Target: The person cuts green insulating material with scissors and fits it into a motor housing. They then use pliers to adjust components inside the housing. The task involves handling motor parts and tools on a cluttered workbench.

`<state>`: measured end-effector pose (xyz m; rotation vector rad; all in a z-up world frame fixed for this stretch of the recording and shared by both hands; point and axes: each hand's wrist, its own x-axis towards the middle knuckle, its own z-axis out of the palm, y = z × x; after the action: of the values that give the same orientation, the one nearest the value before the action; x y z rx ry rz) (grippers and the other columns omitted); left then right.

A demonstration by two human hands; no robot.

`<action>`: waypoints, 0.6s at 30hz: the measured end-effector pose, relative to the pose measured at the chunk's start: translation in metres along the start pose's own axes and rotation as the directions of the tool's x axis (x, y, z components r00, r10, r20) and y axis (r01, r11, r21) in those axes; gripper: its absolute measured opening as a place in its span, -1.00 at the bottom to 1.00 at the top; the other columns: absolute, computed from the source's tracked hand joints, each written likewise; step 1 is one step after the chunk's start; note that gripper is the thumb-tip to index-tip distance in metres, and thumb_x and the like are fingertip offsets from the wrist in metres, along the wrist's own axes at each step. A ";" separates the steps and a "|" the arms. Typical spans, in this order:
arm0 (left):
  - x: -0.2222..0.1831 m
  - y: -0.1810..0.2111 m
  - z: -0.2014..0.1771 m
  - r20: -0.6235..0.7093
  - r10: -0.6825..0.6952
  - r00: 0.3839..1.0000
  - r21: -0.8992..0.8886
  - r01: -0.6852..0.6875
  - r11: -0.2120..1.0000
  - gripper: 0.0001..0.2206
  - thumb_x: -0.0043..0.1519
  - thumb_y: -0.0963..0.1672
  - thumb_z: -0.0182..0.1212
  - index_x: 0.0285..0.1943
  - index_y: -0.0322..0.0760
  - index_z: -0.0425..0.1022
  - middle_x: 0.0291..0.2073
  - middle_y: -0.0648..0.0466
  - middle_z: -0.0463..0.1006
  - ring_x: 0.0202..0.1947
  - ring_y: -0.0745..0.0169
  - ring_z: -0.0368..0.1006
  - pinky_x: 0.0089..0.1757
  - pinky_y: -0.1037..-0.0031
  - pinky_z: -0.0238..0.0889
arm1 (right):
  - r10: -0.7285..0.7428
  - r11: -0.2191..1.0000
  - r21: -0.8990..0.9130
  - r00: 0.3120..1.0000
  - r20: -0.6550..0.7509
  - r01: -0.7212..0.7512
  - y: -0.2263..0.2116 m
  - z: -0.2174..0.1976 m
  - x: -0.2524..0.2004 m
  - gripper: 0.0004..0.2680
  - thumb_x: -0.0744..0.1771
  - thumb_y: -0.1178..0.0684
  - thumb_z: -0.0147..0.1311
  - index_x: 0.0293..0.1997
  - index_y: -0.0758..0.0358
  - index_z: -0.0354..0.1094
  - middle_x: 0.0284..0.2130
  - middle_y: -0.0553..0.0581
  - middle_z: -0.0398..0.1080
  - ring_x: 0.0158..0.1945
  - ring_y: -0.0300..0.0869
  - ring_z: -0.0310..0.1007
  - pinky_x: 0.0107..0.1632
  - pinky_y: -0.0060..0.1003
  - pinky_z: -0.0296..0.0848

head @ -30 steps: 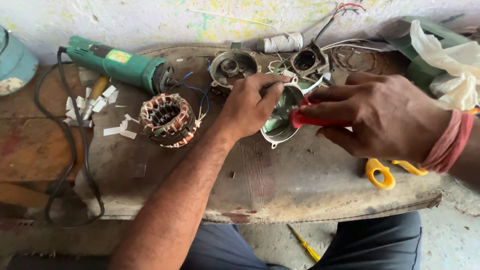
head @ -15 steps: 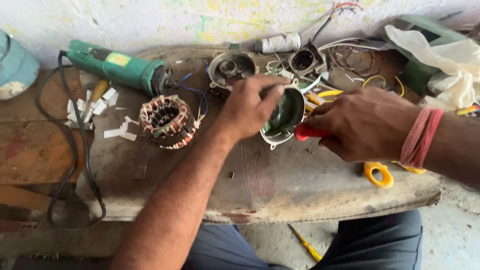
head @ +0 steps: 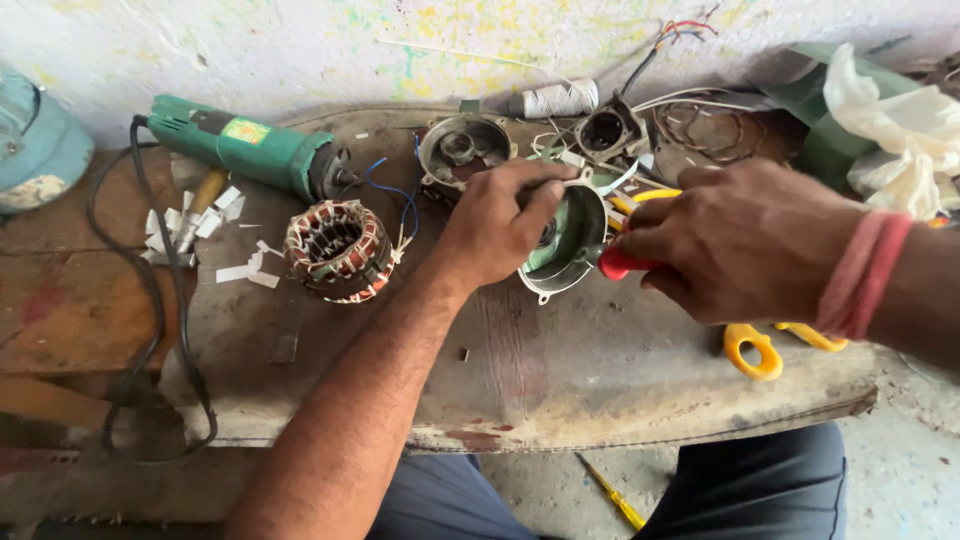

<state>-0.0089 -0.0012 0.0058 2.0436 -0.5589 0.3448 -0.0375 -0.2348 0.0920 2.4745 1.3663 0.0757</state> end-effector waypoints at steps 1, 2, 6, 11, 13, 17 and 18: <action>0.000 -0.001 0.000 0.003 0.018 1.000 0.009 -0.018 1.000 -0.72 0.32 -0.08 0.12 0.08 -0.31 0.62 0.03 -0.12 0.66 0.11 0.02 0.59 0.11 0.31 0.41 | -0.020 1.000 -0.004 0.997 -0.070 0.020 -0.001 0.001 0.000 -0.65 0.30 -0.25 0.01 0.21 -0.30 0.47 0.10 -0.13 0.50 -0.09 0.03 0.55 -0.38 -0.20 0.59; -0.001 -0.001 0.002 0.006 0.035 0.999 0.013 -0.035 0.999 -0.72 0.32 -0.08 0.12 0.08 -0.31 0.62 0.03 -0.12 0.66 0.11 0.03 0.59 0.11 0.32 0.41 | -0.040 0.999 -0.008 0.990 -0.134 0.040 -0.003 0.001 -0.002 -0.64 0.29 -0.24 0.01 0.21 -0.28 0.47 0.15 -0.09 0.48 -0.06 0.08 0.55 -0.45 -0.20 0.60; 0.000 0.001 0.003 0.001 0.076 0.997 0.035 -0.076 0.997 -0.72 0.32 -0.09 0.13 0.07 -0.34 0.62 0.03 -0.15 0.66 0.12 -0.01 0.58 0.13 0.30 0.39 | 0.078 0.996 0.034 0.989 0.124 -0.083 -0.012 -0.006 0.001 -0.68 0.35 -0.20 -0.12 0.25 -0.37 0.38 0.17 -0.20 0.42 -0.12 -0.10 0.52 -0.39 -0.27 0.62; 0.006 0.000 0.003 0.006 0.057 0.998 0.020 -0.057 0.998 -0.72 0.31 -0.08 0.13 0.07 -0.31 0.63 0.03 -0.12 0.66 0.12 0.00 0.58 0.13 0.31 0.38 | 0.143 0.986 -0.136 0.927 0.346 -0.101 -0.014 -0.017 0.007 -0.71 0.41 -0.23 -0.22 0.29 -0.44 0.27 0.08 -0.23 0.45 -0.05 -0.14 0.43 -0.35 -0.33 0.57; -0.002 -0.003 0.006 0.013 0.042 0.999 0.016 -0.042 0.999 -0.72 0.31 -0.08 0.13 0.07 -0.31 0.63 0.04 -0.12 0.66 0.13 0.00 0.57 0.14 0.30 0.37 | 0.141 0.990 -0.016 0.955 0.259 -0.142 -0.017 -0.016 0.007 -0.68 0.38 -0.23 -0.20 0.29 -0.40 0.32 0.14 -0.26 0.43 -0.13 -0.07 0.41 -0.46 -0.28 0.53; -0.001 -0.002 0.002 0.005 0.057 0.998 0.018 -0.057 0.998 -0.72 0.32 -0.08 0.13 0.08 -0.32 0.61 0.05 -0.11 0.65 0.14 0.02 0.57 0.15 0.31 0.37 | 0.094 0.995 0.009 0.965 0.243 -0.100 -0.017 -0.019 0.009 -0.69 0.36 -0.21 -0.18 0.21 -0.43 0.39 0.09 -0.28 0.46 -0.16 -0.12 0.44 -0.44 -0.33 0.52; -0.002 -0.002 0.002 -0.001 0.057 0.998 0.017 -0.057 0.998 -0.72 0.33 -0.08 0.13 0.09 -0.32 0.61 0.04 -0.11 0.66 0.13 0.03 0.58 0.15 0.31 0.38 | 0.098 0.995 -0.011 0.968 0.230 -0.098 -0.018 -0.019 0.009 -0.68 0.35 -0.21 -0.16 0.23 -0.42 0.38 0.09 -0.28 0.46 -0.14 -0.08 0.44 -0.43 -0.31 0.52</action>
<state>-0.0091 -0.0017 0.0024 2.0464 -0.6159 0.3862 -0.0508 -0.2137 0.1041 2.4592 1.1481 -0.1845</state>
